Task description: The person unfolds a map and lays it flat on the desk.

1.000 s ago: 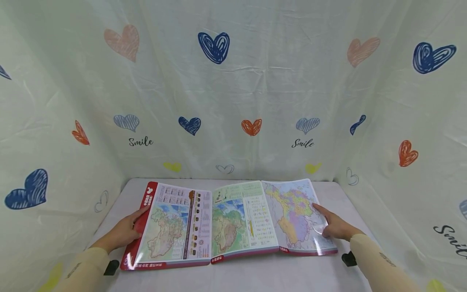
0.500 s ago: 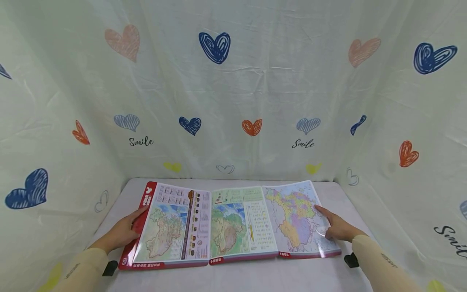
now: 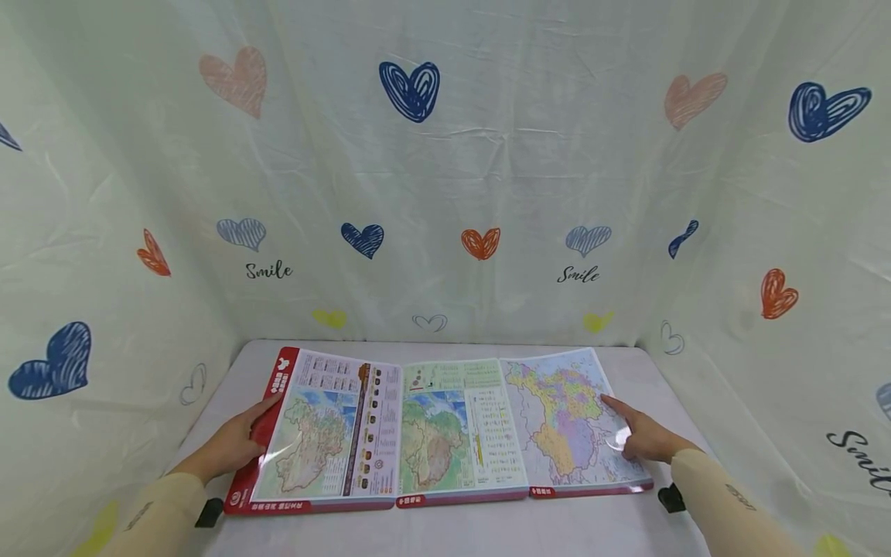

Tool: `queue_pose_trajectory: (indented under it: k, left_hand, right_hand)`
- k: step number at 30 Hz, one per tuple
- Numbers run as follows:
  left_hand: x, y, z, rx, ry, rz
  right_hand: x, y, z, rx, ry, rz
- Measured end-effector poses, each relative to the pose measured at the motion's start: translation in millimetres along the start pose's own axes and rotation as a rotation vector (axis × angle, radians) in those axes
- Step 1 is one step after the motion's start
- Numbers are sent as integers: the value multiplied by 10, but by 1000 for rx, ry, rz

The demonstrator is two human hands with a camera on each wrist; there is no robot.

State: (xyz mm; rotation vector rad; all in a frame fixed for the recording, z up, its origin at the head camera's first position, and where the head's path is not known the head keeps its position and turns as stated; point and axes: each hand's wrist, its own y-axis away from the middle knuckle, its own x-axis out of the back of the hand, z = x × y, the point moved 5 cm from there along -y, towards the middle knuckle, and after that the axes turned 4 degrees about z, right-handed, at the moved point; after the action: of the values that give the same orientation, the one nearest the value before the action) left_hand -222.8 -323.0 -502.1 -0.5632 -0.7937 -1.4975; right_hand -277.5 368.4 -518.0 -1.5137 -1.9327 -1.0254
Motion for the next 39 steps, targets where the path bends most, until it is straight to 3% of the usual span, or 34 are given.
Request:
queue_pose_trajectory:
  k: [7, 28, 39]
  left_hand:
    - [-12, -6, -2, -3, -18, 2]
    - [-78, -69, -119, 50, -34, -20]
    - [-114, -99, -153, 71, -30, -26]
  right_hand:
    - [-34, 14, 9, -33, -10, 2]
    - [-65, -56, 63, 11, 55, -2]
    - [-53, -74, 100, -23, 97, -14]
